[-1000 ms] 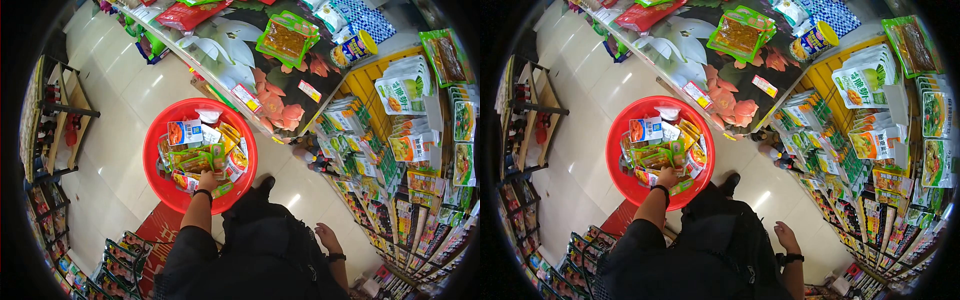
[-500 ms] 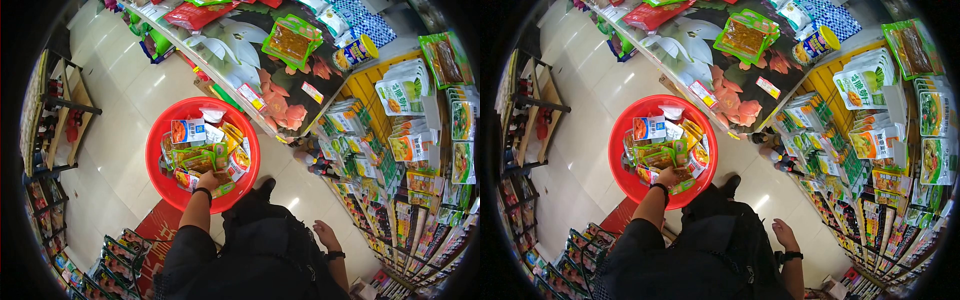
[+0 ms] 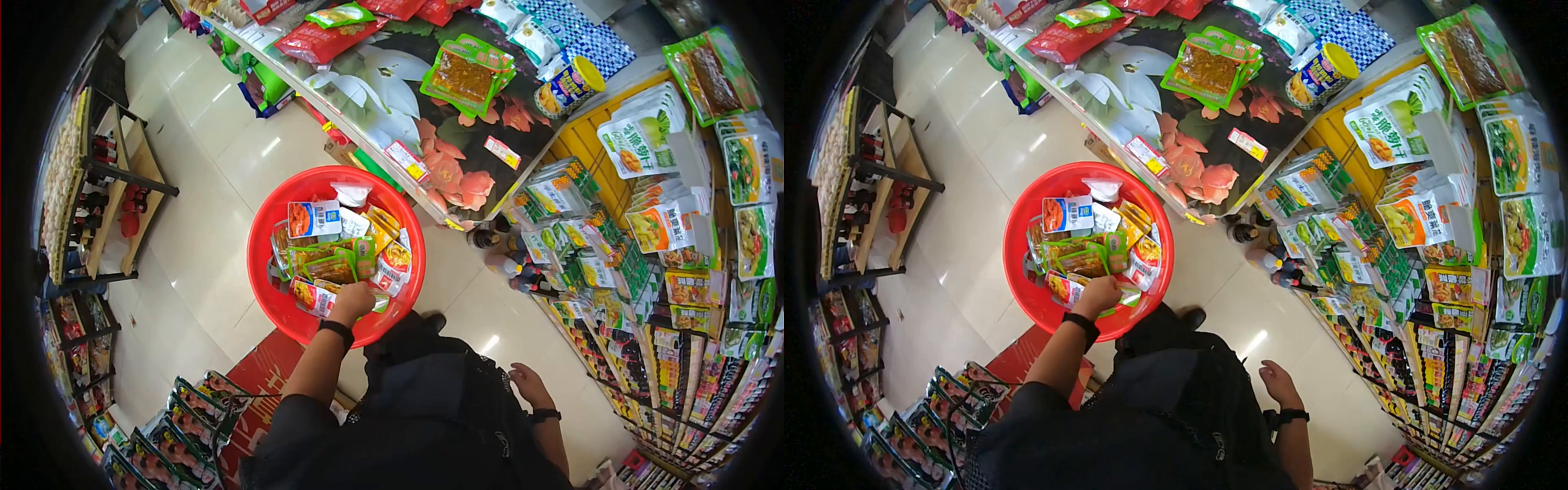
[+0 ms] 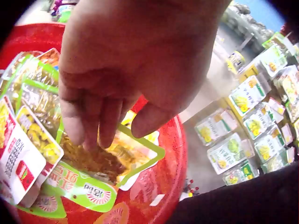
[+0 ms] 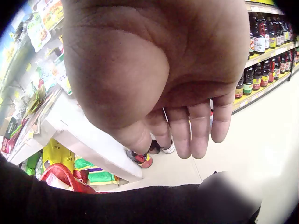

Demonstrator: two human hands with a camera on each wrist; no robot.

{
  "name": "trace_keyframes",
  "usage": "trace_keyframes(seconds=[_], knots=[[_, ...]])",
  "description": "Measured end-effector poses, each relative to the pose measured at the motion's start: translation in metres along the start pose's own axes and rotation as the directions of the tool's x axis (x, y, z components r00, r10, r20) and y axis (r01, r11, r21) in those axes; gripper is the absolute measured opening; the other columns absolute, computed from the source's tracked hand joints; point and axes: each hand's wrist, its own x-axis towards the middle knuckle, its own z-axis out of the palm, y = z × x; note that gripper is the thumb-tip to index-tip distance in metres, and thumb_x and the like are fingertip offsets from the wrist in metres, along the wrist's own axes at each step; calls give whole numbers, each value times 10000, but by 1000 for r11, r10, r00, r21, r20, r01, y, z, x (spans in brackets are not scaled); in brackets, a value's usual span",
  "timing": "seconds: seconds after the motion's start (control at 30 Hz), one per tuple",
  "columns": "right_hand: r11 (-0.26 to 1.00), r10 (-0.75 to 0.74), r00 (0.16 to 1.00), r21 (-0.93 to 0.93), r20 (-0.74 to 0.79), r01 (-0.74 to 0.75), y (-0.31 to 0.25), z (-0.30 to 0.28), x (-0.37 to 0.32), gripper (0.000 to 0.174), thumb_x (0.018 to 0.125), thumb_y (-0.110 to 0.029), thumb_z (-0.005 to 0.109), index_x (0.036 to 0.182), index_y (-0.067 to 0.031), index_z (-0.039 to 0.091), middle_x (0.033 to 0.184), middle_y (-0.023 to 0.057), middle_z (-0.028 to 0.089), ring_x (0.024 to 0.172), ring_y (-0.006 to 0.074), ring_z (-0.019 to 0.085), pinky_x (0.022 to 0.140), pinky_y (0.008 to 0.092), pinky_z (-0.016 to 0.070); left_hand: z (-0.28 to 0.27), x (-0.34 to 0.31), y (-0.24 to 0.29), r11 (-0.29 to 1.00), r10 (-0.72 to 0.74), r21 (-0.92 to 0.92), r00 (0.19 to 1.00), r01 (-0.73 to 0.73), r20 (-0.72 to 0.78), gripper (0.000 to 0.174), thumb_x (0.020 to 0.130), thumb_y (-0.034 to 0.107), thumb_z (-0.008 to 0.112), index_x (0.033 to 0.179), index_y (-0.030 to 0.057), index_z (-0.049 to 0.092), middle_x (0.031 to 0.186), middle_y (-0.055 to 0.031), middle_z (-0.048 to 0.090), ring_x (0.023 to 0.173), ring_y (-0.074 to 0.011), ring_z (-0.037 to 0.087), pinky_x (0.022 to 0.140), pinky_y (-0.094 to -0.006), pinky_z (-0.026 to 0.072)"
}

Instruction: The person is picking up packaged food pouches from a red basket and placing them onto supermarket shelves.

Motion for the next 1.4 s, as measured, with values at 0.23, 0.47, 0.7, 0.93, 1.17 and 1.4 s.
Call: trace_keyframes(seconds=[0.23, 0.47, 0.7, 0.93, 1.17, 1.4], knots=[[968, -244, 968, 79, 52, 240, -7, -12, 43, 398, 964, -218, 594, 1290, 9, 568, 1108, 118, 688, 1038, 182, 648, 930, 303, 496, -88, -75, 110, 951, 292, -30, 922, -309, -256, 227, 861, 213, 556, 858, 24, 683, 826, -245, 683, 771, -408, 674, 716, -519, 537], [722, -517, 819, 640, 249, 262, -88, -49, 29, 586, 1016, -479, 455, 1385, -25, 487, 1285, 127, 608, 1190, 229, 574, 1044, 381, 424, -151, -163, 260, 605, 708, -45, 563, -795, -426, 250, 838, 76, 610, 1071, 71, 701, 846, -169, 676, 781, -339, 650, 704, -425, 515], [60, -796, 600, 975, -82, 214, -92, -75, -1, 622, 987, -476, 536, 1447, -74, 414, 1415, 49, 500, 1303, 183, 459, 1105, 379, 356, -126, -230, 334, 499, 814, -204, 536, -842, -223, 299, 831, 42, 626, 1113, 84, 715, 738, -129, 623, 711, -282, 614, 677, -377, 492], [31, -706, 598, 827, -380, 562, -79, -113, -46, 478, 1019, -293, 540, 1409, -30, 457, 1346, 49, 560, 1228, 174, 516, 1050, 346, 405, -78, -237, 338, 552, 829, -25, 552, -833, -89, 269, 848, 82, 640, 1109, 88, 705, 770, -117, 662, 741, -291, 643, 679, -380, 510], [81, -684, 638, 832, -354, 549, -54, -118, -50, 507, 1025, -370, 513, 1391, -22, 474, 1299, 44, 579, 1177, 152, 526, 1008, 332, 425, -64, -251, 356, 616, 780, -13, 612, -788, -132, 258, 870, 80, 624, 1118, 67, 695, 835, -132, 693, 737, -270, 663, 666, -352, 520], [-92, -573, 649, 827, -500, 555, -45, -131, -50, 598, 1019, -477, 481, 1370, 7, 479, 1321, 59, 541, 1150, 150, 506, 1004, 321, 407, -71, -261, 392, 578, 796, 121, 526, -807, -299, 319, 818, 53, 659, 1136, 44, 675, 1032, -148, 658, 861, -291, 639, 752, -370, 524]])
